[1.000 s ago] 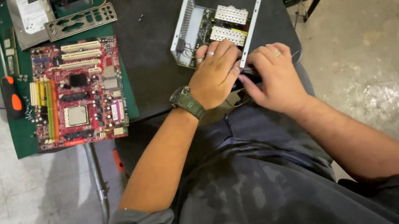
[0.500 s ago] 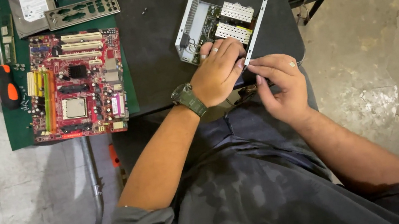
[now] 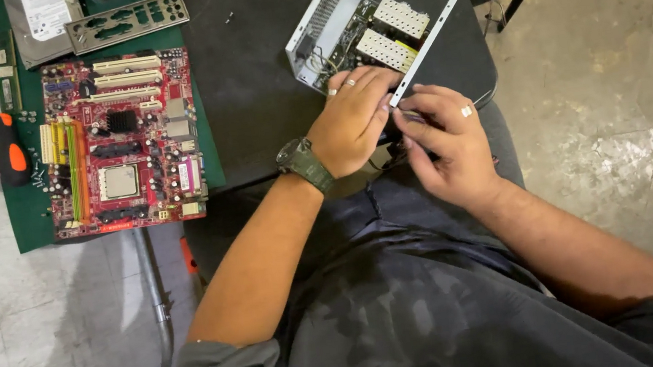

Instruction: Disassembling and reassembling a computer power supply unit by removing screws and manipulating the fan and casing.

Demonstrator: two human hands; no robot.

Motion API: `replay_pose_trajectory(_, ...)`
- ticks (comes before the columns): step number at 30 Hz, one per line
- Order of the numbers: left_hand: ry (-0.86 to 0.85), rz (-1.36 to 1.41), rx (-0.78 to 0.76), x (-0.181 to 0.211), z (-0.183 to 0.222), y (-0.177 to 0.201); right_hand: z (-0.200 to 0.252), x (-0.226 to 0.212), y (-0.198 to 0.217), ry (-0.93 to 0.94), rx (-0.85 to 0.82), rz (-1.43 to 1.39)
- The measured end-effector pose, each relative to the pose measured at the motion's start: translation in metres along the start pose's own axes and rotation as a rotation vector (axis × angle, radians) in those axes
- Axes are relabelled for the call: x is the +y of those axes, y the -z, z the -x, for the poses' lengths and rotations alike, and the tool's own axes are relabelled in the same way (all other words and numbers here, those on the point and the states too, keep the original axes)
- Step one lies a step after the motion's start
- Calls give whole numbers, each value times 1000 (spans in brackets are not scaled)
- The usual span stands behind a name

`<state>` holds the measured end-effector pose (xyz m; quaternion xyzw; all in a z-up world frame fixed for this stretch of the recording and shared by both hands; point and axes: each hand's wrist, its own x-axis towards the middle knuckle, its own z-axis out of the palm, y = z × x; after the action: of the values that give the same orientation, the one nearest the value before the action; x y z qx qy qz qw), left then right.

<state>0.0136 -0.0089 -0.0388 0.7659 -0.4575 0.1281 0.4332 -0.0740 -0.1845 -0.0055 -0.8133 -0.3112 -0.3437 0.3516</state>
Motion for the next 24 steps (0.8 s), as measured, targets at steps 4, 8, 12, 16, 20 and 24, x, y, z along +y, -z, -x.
replay_pose_trajectory(4,-18,49,29,-10,7,-8,1,0,2,49,-68,74)
replay_pose_trajectory(8,20,103,196,11,5,12,-1,1,19,-105,-122,-83)
replay_pose_trajectory(12,126,-171,312,28,19,8,-21,15,37,-117,-82,-38)
replay_pose_trajectory(16,218,-303,336,59,8,10,-48,21,47,-60,-263,158)
replay_pose_trajectory(20,215,-324,405,61,12,4,-49,28,41,-82,-331,121)
replay_pose_trajectory(24,200,-398,467,68,16,-3,-41,29,36,-179,-306,68)
